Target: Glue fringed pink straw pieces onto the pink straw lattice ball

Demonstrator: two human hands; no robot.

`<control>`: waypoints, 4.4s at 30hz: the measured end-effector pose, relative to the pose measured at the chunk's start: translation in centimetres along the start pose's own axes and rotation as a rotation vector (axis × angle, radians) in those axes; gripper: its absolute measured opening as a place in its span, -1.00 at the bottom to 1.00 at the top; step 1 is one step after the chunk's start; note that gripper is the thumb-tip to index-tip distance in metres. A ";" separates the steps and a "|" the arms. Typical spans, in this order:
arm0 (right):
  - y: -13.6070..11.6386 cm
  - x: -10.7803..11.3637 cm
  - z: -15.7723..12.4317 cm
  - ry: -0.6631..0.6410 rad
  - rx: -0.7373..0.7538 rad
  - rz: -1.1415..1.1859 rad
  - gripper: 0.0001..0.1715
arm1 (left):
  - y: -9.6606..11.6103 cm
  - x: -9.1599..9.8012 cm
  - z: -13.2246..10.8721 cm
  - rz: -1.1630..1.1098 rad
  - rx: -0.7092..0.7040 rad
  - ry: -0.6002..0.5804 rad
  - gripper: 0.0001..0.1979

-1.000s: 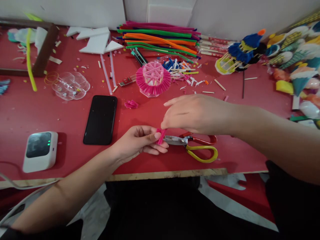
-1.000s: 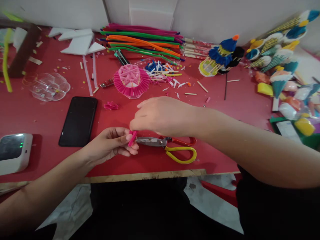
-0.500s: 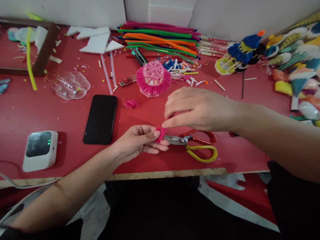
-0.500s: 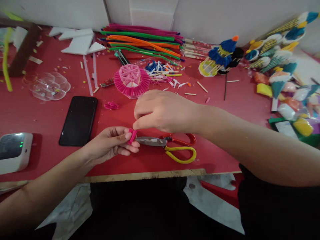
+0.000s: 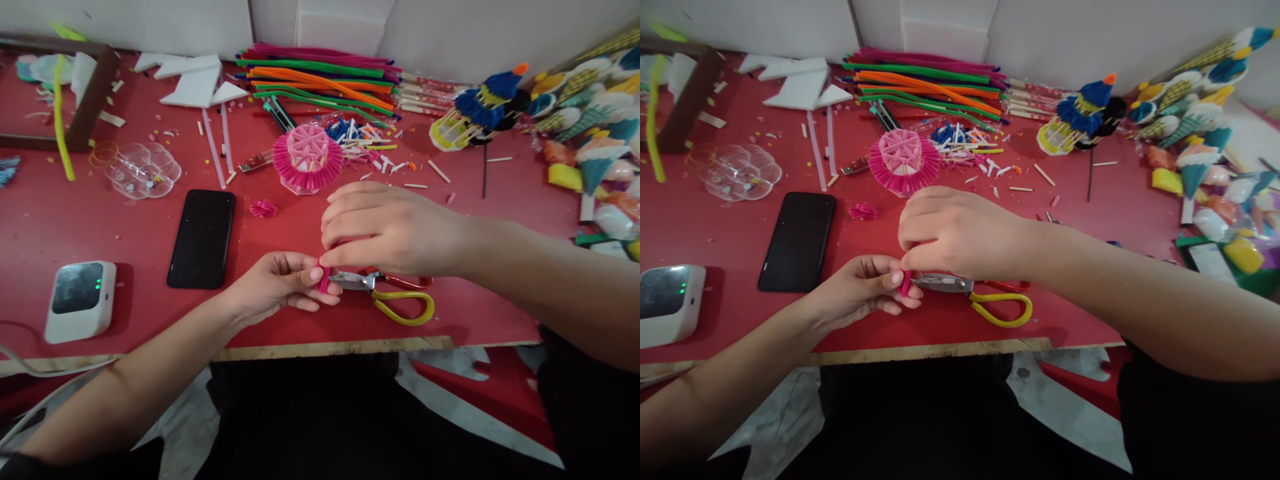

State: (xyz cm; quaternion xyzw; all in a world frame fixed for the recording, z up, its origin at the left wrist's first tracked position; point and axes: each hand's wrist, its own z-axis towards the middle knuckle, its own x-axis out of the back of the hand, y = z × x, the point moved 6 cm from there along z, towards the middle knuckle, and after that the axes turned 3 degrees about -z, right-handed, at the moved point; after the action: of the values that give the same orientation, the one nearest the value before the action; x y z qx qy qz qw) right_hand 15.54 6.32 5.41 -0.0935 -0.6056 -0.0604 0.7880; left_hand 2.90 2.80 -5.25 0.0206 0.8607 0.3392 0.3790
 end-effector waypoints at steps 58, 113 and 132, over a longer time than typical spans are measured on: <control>-4.1 -6.7 -2.1 0.519 -0.343 -0.128 -0.56 | 1.2 1.8 -0.1 0.294 -0.530 0.343 -0.85; -3.5 -5.4 -2.3 0.593 -0.401 0.215 -0.42 | -0.2 1.6 0.7 -0.162 -0.218 0.188 -0.69; -3.5 -4.8 -2.0 0.605 -0.275 0.304 -0.50 | 0.5 0.8 0.2 0.104 -0.261 0.074 -0.73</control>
State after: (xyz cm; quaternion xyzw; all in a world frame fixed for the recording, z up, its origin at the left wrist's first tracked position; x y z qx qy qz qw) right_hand 15.41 2.37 0.54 -0.2655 -0.3103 -0.0486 0.9115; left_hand 2.34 3.49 -5.58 0.0033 0.8205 0.4679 0.3283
